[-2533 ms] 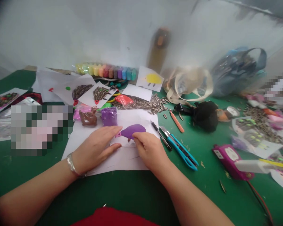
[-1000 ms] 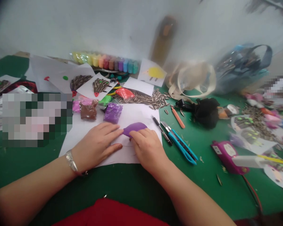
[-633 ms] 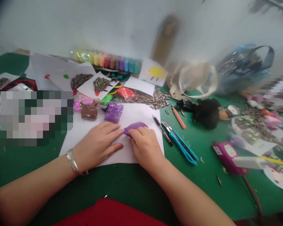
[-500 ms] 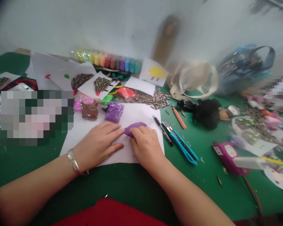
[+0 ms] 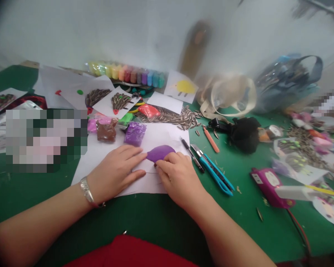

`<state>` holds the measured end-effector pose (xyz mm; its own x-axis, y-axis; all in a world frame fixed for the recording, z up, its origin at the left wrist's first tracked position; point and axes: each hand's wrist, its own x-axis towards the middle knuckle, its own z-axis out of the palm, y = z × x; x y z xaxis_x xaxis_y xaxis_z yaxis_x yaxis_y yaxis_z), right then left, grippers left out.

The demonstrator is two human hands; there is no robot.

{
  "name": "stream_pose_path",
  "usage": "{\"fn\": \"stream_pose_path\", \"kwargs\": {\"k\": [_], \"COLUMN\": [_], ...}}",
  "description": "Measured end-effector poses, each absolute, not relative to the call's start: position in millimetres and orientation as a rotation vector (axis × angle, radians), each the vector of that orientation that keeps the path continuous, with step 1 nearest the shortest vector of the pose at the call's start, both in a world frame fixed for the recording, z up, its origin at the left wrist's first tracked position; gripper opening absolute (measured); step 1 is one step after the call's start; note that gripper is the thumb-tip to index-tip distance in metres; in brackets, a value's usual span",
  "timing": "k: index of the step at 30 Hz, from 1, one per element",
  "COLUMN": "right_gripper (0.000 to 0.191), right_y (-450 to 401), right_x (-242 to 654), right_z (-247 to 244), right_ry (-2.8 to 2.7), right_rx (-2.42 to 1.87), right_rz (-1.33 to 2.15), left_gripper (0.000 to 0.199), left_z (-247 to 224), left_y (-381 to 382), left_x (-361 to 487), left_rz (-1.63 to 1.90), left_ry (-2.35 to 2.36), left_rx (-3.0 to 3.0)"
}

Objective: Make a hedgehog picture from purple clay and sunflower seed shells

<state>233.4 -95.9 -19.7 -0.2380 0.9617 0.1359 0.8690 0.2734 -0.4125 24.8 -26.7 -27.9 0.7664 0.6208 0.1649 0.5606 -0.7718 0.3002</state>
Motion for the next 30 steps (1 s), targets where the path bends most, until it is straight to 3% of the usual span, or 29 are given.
{"fn": "stream_pose_path", "kwargs": {"k": [6,11,19,30], "right_gripper": [0.024,0.023,0.022,0.027], "right_y": [-100,-107,-109,-108], "right_x": [235,233,226,226], "right_z": [-12,0,1,-1], "right_ry": [-2.210,-2.370,-2.474,-2.425], "right_rx": [-1.688,-1.802,-1.863,-1.786], "right_rz": [0.362,0.380,0.294,0.436], "left_gripper": [0.043,0.031,0.032,0.032], "left_z": [-26,-19,-28,-25], "left_y": [-32,-43,-47,-48], "left_x": [25,28,31,32], "left_rz": [0.452,0.598,0.427,0.395], "left_ry": [0.920,0.846,0.768,0.814], "left_rx": [2.770,2.834,2.862,2.838]}}
